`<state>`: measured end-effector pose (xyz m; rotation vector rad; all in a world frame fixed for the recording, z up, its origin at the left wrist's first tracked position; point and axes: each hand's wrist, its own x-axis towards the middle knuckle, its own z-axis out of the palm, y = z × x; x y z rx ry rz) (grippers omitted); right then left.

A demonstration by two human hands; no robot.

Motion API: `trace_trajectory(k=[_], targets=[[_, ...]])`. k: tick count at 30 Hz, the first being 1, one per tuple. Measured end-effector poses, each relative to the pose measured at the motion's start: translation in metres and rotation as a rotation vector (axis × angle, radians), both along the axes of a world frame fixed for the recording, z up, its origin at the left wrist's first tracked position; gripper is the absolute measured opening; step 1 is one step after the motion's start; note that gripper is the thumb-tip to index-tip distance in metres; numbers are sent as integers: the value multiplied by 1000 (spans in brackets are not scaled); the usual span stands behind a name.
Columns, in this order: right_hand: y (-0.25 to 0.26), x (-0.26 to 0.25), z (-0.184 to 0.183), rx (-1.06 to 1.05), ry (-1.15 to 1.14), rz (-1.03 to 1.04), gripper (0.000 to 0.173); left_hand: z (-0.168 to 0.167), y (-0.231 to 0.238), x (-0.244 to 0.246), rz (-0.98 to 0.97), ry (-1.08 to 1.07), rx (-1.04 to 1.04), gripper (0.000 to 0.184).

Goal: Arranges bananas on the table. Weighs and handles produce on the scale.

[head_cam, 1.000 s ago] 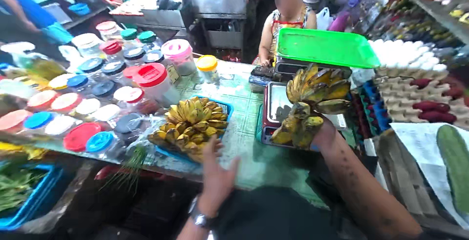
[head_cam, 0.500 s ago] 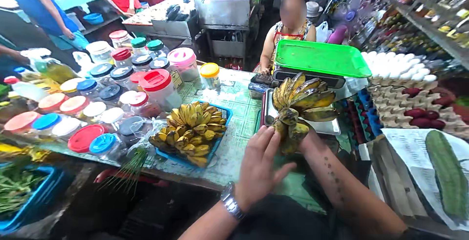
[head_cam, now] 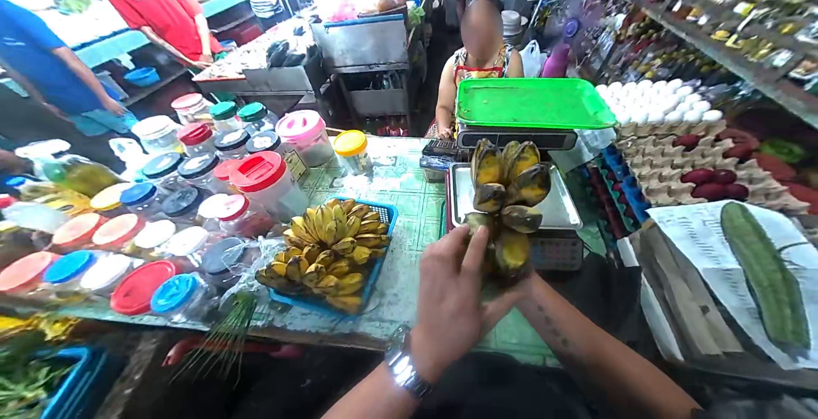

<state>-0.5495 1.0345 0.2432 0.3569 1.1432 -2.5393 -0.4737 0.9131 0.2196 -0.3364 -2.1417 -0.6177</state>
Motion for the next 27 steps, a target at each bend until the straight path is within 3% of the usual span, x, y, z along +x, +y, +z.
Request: trace_trajectory(k=[4,7,10,13,15,17,19,21,23,27], targets=[[-11,0,-35,-121,102,-91,44,-6,0,-3,7,49,95,84],[-7,8,-19,57,125,-87,21,0,-3,4,5,-16,115,91],[-3,8,-34,171,107,-16,34,7,-7,2,51,-69,47,75],[-7,-4,-53,51,93,-133,50,0,-13,2,36,-68,35,69],[1,-18,-83,-21,237,-120,53,-3,-15,7,-19,-84,59,79],[1,-20,-80,-12,259,-153,50,-1,-17,8,-91,-91,109,95],[2,-18,-84,-8,441,-145,50,4,-17,4,-152,-70,196,102],[-2,-16,-76,38,431,-194,55,7,-16,-2,-181,-32,252,101],[4,-20,-95,61,563,-211,59,5,-17,-7,-216,-8,283,96],[14,-18,-115,161,594,-252,49,-2,-22,-8,-251,-38,281,94]])
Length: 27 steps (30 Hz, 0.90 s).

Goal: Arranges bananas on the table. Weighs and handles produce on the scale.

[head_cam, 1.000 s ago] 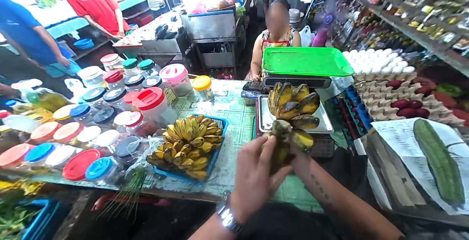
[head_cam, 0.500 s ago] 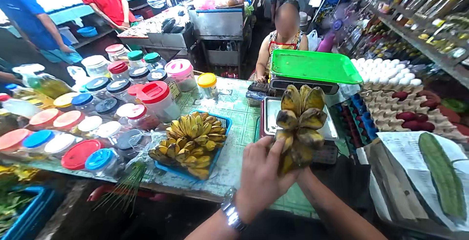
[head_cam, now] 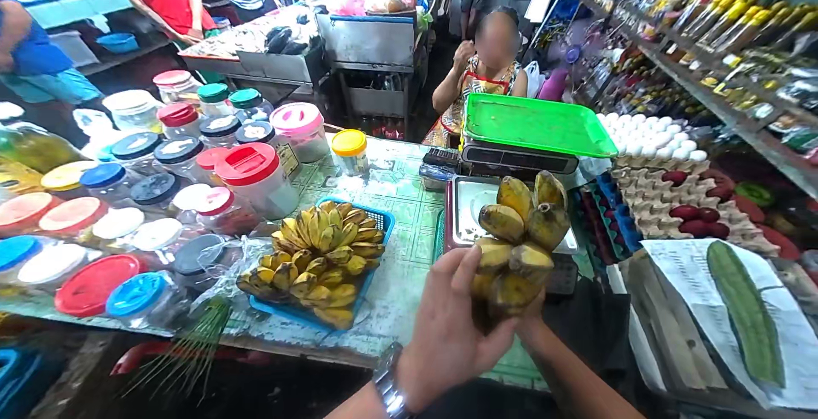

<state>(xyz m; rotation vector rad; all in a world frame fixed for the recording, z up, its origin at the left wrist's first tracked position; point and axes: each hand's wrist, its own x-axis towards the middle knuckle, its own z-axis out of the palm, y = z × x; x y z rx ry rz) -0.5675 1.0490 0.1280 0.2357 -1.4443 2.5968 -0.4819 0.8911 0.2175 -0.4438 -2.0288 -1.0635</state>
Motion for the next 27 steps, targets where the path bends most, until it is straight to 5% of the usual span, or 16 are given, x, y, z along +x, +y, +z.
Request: trace_trajectory(k=[3,7,13,15,18,22,27], targets=[[3,0,5,15,95,-7,49,6,-1,-4,-1,-88,-12,104],[0,16,45,284,217,-64,46,12,-7,-17,-151,-229,100,106],[23,11,-26,428,180,-105,31,7,-27,-18,-168,-326,93,96],[38,-1,-68,504,428,-91,39,11,-32,-25,-163,-405,122,101],[20,4,-38,646,468,-91,34,11,-44,-41,-247,-578,139,97],[29,6,-36,909,475,-79,36,-23,-58,-41,-289,-673,271,93],[46,12,-42,1437,533,138,46,-118,-80,31,-83,-963,353,84]])
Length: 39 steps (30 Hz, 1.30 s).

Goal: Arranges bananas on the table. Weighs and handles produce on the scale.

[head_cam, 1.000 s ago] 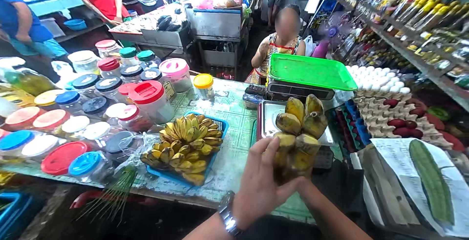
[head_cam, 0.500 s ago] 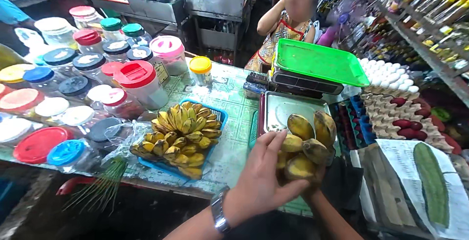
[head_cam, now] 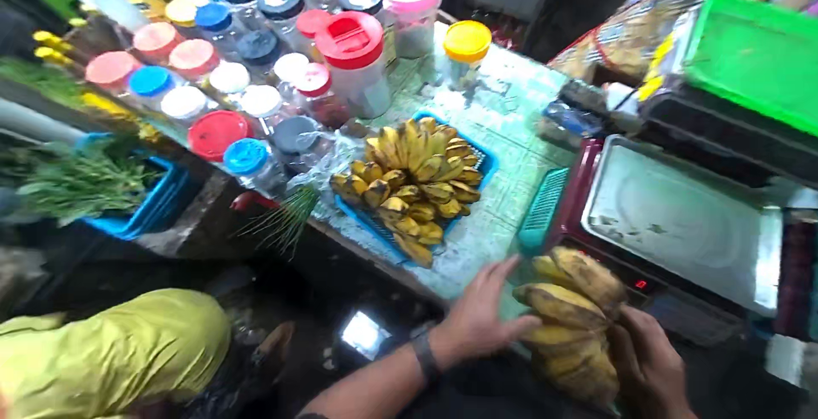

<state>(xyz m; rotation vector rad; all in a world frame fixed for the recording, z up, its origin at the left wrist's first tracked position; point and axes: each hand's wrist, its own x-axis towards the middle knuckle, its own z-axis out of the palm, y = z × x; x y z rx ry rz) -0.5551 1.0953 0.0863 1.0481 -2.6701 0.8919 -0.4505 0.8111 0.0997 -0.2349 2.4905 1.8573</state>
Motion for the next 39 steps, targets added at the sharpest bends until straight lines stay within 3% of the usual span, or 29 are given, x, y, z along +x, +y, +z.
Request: trace_trajectory(k=[3,5,7,11,13,16,18,22,24,27,30,32,36,37,39], targets=[[-20,9,-4,189,-209,-10,44,-48,-22,54,46,-384,88,60],[-46,11,-14,263,-356,-44,44,-58,-41,83,108,-511,82,52],[-72,13,-33,273,-468,-134,44,-48,-64,99,177,-487,34,44],[-116,11,-67,229,-613,-334,55,-13,-125,101,354,-175,-114,34],[-143,10,-37,299,-555,-299,69,-3,-154,101,491,-114,-147,35],[-201,15,27,189,-241,-12,59,-6,-179,105,704,-103,-68,32],[-260,21,58,139,-164,210,55,-14,-179,106,768,-82,19,30],[-386,33,67,519,-249,297,74,-22,-151,106,738,-74,157,29],[-419,34,58,593,-206,238,64,-26,-135,108,729,-67,266,28],[-417,21,57,533,-138,264,51,-34,-121,114,784,-64,468,27],[-403,18,79,445,-32,303,47,-34,-119,111,846,-79,568,31],[-396,21,113,372,37,329,46,-22,-124,106,837,-15,609,44],[-379,30,199,349,135,395,46,18,-136,77,645,311,815,83],[-374,33,216,351,133,413,47,30,-134,65,647,369,884,79],[-357,37,242,311,45,474,50,50,-121,44,725,447,1058,49]])
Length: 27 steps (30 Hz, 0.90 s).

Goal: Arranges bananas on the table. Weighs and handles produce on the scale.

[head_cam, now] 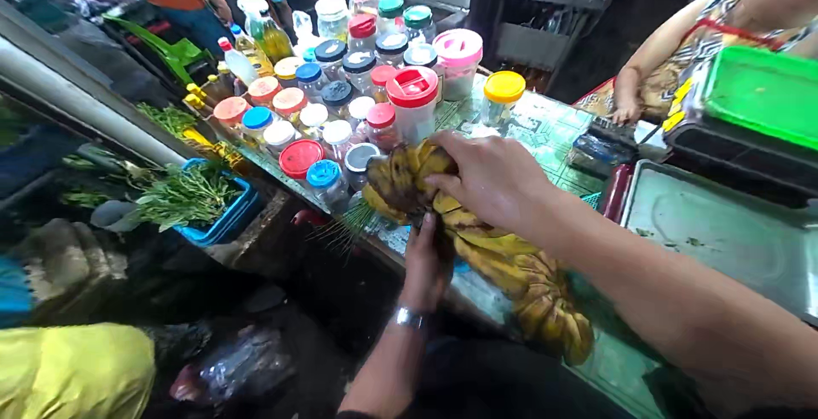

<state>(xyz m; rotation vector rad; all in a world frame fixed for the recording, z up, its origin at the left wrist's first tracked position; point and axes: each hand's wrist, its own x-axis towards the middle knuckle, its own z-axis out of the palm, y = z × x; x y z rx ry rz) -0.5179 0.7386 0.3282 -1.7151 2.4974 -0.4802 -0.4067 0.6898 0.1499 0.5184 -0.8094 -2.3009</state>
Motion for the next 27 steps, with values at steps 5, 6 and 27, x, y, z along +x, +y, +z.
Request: trace_trajectory(k=[5,6,27], targets=[[104,-20,25,-393,-387,15,53,11,22,-10,-49,144,280,49],[129,-21,16,-485,-402,-22,49,10,26,-9,-67,128,309,50],[226,37,-98,-961,-54,83,59,34,96,4,-64,94,-188,52]])
